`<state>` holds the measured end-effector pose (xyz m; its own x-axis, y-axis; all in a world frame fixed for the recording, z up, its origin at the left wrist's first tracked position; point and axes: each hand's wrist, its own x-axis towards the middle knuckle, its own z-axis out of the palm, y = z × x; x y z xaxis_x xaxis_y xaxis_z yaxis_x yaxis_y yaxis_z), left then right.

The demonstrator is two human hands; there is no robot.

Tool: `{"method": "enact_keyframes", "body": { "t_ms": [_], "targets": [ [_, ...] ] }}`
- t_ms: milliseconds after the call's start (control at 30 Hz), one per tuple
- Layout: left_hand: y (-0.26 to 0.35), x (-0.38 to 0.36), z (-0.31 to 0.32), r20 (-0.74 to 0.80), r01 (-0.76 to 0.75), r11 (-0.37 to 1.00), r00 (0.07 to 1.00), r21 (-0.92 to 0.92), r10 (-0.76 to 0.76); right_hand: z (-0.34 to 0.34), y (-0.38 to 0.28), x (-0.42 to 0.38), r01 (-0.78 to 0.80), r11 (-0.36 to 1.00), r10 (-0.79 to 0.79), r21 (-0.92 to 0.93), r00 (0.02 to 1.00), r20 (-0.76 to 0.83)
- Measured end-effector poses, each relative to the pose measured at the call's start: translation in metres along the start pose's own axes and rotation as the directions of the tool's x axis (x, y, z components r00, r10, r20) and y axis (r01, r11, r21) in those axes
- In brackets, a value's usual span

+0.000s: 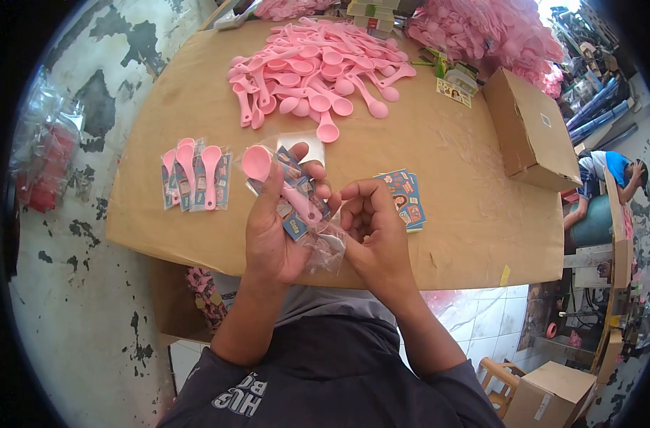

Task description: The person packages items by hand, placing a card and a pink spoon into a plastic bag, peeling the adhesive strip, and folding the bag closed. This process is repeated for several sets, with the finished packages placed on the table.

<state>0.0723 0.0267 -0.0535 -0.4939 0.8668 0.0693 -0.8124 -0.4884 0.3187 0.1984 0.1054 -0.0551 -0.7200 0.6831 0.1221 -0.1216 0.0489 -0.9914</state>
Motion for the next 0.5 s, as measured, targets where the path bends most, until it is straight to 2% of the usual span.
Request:
{"method": "enact_keyframes", "body": {
  "t_ms": [67,133,167,233,300,333,367,400,433,500],
  "targets": [
    [0.003,0.001,-0.003,0.028,0.038,0.999,0.999,0.039,-0.039,-0.005,-0.010,0.001,0.003,0.998,-0.004,-0.061,1.000,-0.001],
    [0.011,0.004,0.000,-0.003,0.019,0.997,1.000,0.071,-0.019,-0.024,-0.033,0.001,-0.016,0.925,0.095,-0.380,0.977,0.191],
    [0.016,0.005,0.002,-0.034,0.005,0.995,0.999,0.105,-0.001,-0.039,-0.041,0.002,-0.020,0.925,0.099,-0.380,0.977,0.191],
    [0.025,0.008,0.005,-0.013,0.006,0.998,1.000,0.060,-0.005,-0.081,-0.055,0.007,0.158,0.931,0.024,-0.328,0.872,0.488],
    [0.028,0.010,0.008,0.009,0.007,1.000,1.000,0.010,-0.007,-0.125,-0.062,0.015,-0.017,1.000,0.010,0.011,0.888,0.461],
    [0.028,0.011,0.010,-0.003,0.020,1.000,1.000,0.013,-0.020,-0.125,-0.061,0.020,-0.018,1.000,0.013,0.007,0.888,0.460],
    [0.028,0.012,0.011,-0.013,0.030,0.999,0.999,0.017,-0.030,-0.124,-0.060,0.026,0.169,0.657,-0.126,-0.735,0.985,0.114],
    [0.026,0.011,0.010,-0.013,0.034,0.999,0.999,0.014,-0.034,-0.122,-0.059,0.026,-0.083,-0.099,-0.470,-0.992,0.882,-0.027],
    [0.023,0.011,0.008,-0.016,0.072,0.997,0.997,0.014,-0.072,-0.119,-0.060,0.026,-0.088,-0.102,-0.472,-0.991,0.881,-0.030],
    [0.019,0.013,0.006,-0.021,0.100,0.995,0.995,0.011,-0.100,-0.110,-0.063,0.028,0.126,0.330,-0.454,-0.936,0.890,-0.040]
  ]
}}
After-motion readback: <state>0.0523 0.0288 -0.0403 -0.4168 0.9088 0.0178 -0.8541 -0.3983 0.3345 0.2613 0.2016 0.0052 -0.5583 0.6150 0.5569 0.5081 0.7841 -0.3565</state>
